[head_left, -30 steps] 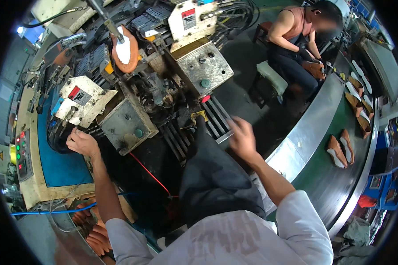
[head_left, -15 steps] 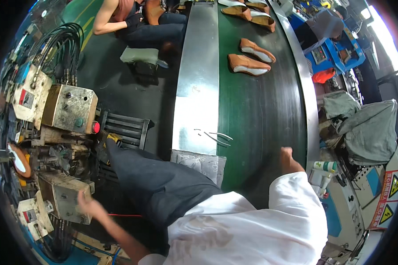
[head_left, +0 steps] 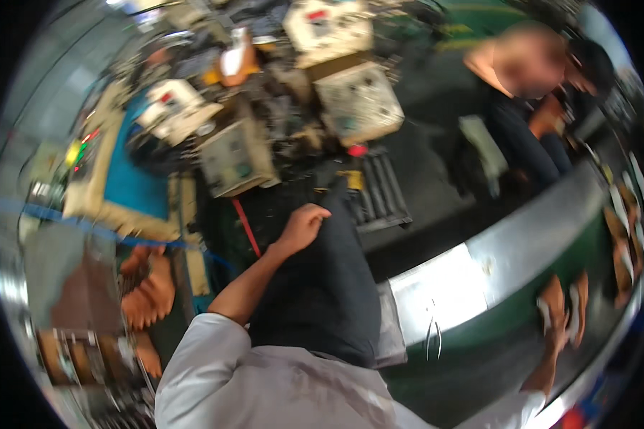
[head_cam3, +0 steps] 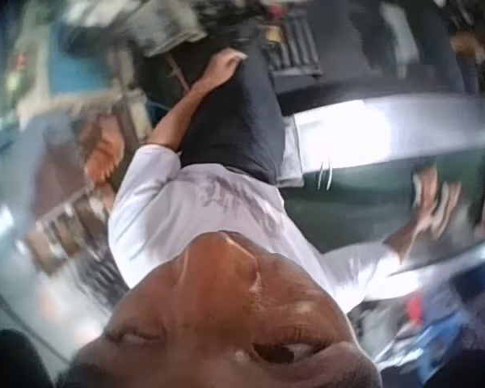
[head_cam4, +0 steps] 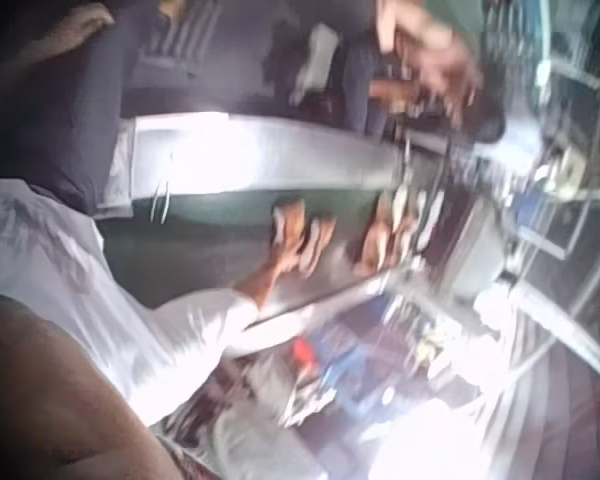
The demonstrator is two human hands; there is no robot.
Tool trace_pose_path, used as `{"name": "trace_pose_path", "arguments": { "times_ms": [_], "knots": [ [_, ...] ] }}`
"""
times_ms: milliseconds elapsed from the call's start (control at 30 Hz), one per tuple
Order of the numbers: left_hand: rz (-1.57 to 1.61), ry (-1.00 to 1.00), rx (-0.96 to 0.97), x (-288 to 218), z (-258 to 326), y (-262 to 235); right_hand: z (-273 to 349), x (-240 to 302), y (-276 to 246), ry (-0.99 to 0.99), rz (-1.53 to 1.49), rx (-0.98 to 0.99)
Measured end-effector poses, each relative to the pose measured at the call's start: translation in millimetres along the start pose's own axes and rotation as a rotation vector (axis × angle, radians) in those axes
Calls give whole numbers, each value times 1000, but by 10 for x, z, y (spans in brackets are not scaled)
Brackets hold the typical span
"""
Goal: The person repeatedly picks up shoe soles from a conveyor belt and places them into a machine to process the edges. After processing, the person removes the soles and places them back onto the conveyor belt. This cycle is repeated for multiple shoe soles.
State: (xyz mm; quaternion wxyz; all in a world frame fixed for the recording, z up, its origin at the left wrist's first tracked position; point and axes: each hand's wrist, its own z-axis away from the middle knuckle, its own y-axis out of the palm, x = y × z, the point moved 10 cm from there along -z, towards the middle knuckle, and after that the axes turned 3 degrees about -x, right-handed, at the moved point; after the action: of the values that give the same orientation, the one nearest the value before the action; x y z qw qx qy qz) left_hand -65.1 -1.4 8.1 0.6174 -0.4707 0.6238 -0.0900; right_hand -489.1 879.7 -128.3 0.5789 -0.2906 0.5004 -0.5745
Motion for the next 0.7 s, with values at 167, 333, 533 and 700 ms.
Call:
{"name": "trace_pose_path", "arguments": {
  "times_ms": [167,333,533,700],
  "knots": [
    [-78,-304,-4,482,626,-227,-467,57,265,-15,27,-158],
    [-31,-361,19,643,641,-250,-23,211,349,-316,-631,169],
    [232,-171,3,386,81,213,1521,892,-112,-489,-1020,-129],
    [194,50,65,-161,-246,399,3147,1319,-811,-732,-1116,-463]
  ]
}}
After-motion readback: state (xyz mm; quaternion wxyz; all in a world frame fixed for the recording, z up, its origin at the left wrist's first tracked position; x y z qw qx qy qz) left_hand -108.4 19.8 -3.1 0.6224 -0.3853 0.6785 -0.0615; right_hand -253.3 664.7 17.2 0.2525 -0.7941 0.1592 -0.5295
